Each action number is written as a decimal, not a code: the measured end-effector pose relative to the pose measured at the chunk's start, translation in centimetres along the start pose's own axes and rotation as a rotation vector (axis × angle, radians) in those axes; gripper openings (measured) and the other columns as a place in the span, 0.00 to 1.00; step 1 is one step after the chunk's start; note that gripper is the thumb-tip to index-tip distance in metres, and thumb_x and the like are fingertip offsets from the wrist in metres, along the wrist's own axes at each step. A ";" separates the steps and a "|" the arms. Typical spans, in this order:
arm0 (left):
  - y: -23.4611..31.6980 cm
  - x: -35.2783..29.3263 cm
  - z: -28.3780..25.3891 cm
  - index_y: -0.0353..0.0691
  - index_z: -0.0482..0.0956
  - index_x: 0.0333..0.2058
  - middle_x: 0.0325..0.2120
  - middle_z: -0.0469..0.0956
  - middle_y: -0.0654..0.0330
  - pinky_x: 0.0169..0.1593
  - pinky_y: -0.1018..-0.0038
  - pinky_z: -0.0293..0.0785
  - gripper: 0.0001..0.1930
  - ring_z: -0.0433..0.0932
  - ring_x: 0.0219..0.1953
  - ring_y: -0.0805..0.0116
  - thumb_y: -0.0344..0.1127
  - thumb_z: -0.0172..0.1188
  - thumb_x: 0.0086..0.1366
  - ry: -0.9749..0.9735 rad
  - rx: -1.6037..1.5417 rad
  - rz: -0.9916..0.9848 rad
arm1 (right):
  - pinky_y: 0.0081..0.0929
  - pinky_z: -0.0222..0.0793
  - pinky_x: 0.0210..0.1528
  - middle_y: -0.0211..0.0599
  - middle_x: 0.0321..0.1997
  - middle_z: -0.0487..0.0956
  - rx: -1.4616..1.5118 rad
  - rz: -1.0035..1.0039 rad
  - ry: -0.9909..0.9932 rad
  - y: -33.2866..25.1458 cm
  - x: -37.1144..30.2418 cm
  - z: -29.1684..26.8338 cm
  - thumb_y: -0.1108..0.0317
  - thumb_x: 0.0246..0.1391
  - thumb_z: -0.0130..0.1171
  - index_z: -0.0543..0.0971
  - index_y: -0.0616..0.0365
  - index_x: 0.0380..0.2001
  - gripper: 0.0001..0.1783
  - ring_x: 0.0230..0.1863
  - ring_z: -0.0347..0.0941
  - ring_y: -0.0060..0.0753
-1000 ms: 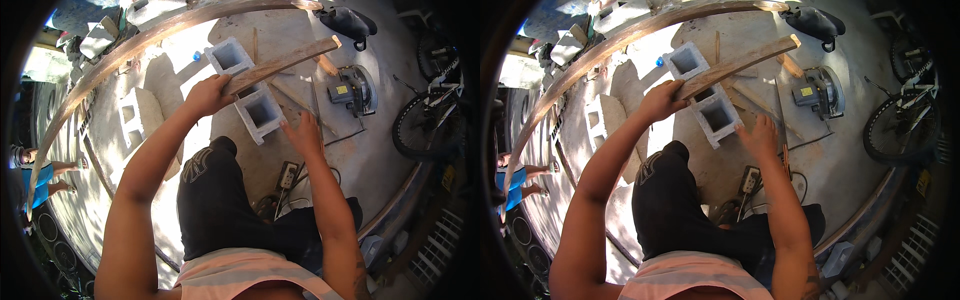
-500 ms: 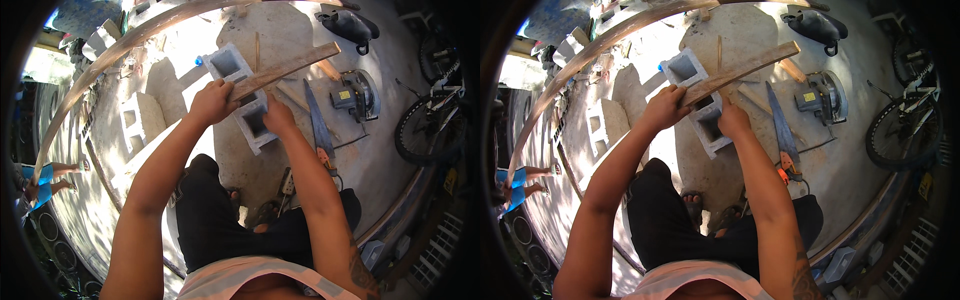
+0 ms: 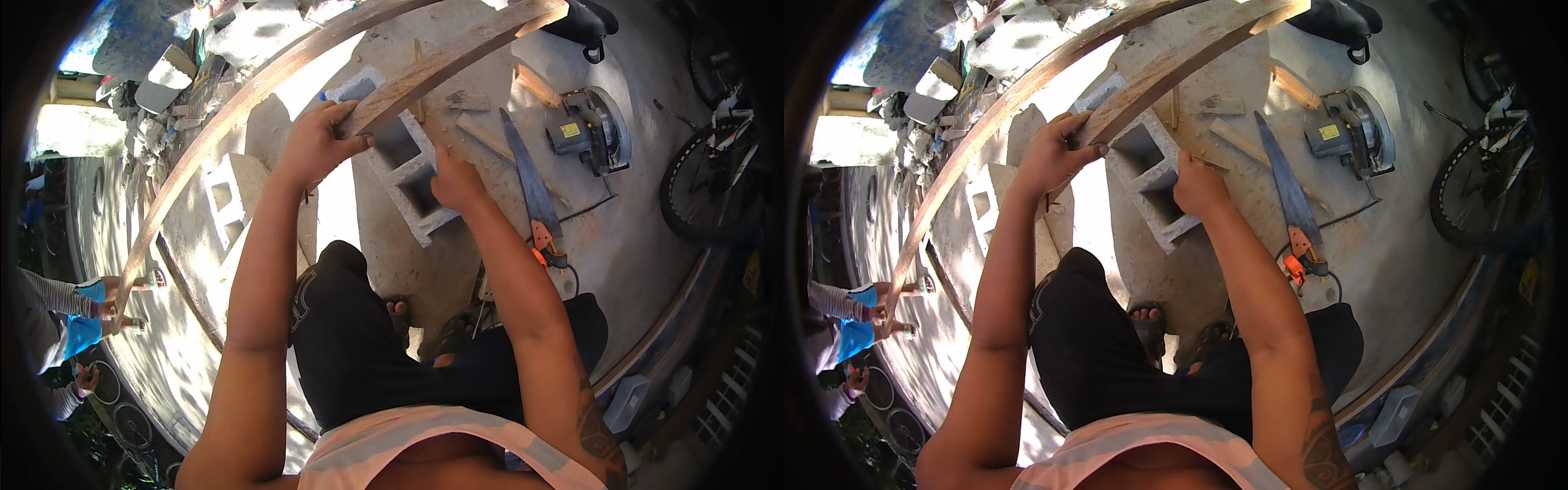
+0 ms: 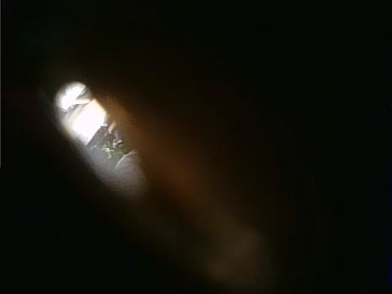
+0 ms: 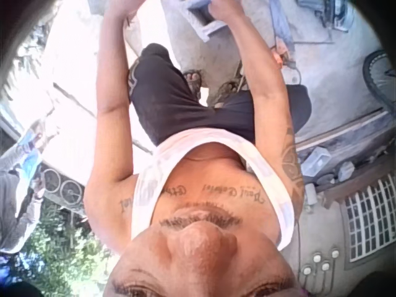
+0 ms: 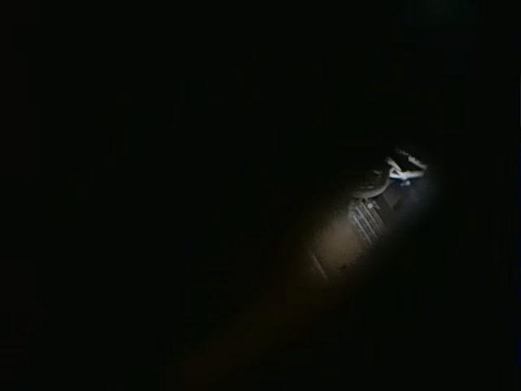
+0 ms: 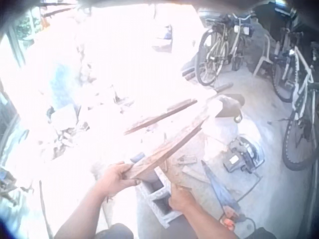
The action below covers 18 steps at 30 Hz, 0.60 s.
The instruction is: The person measures and marks a wooden plank, then saws it to size. They then position the cut plank onto a large board and hammer nails into it to assemble a wooden frame.
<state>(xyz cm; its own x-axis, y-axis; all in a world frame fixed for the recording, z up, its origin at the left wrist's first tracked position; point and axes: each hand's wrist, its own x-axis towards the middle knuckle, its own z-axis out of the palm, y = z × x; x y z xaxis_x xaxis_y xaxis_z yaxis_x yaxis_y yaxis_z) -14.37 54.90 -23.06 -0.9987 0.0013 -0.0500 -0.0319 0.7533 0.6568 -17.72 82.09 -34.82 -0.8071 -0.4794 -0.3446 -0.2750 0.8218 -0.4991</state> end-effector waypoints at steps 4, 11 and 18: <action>-0.5 -0.2 1.2 0.37 0.83 0.61 0.42 0.82 0.52 0.49 0.62 0.79 0.34 0.83 0.43 0.55 0.49 0.78 0.60 0.002 0.044 -0.012 | 0.52 0.83 0.52 0.62 0.55 0.82 -0.095 -0.001 -0.035 -3.5 -1.1 1.4 0.73 0.62 0.56 0.67 0.70 0.60 0.24 0.50 0.85 0.65; -0.4 0.5 3.8 0.39 0.83 0.61 0.43 0.82 0.53 0.49 0.61 0.79 0.35 0.83 0.44 0.54 0.53 0.77 0.59 -0.011 0.043 -0.052 | 0.58 0.80 0.53 0.60 0.53 0.83 -0.007 0.020 -0.006 -4.6 -4.1 3.1 0.71 0.60 0.59 0.70 0.64 0.56 0.22 0.48 0.84 0.69; 0.4 3.6 5.3 0.42 0.84 0.59 0.42 0.81 0.54 0.53 0.58 0.78 0.33 0.82 0.50 0.51 0.52 0.77 0.59 0.050 0.144 0.035 | 0.57 0.78 0.58 0.63 0.49 0.86 0.089 0.117 -0.028 -0.3 -1.1 0.6 0.75 0.57 0.58 0.70 0.63 0.63 0.28 0.53 0.84 0.66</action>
<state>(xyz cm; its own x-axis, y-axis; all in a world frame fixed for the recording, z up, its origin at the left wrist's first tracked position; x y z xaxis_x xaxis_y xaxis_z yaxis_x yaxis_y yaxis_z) -17.80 58.74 -26.98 -0.9999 -0.0006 0.0109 0.0054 0.8400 0.5426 -16.50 82.20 -34.77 -0.8158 -0.3914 -0.4257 -0.1318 0.8426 -0.5221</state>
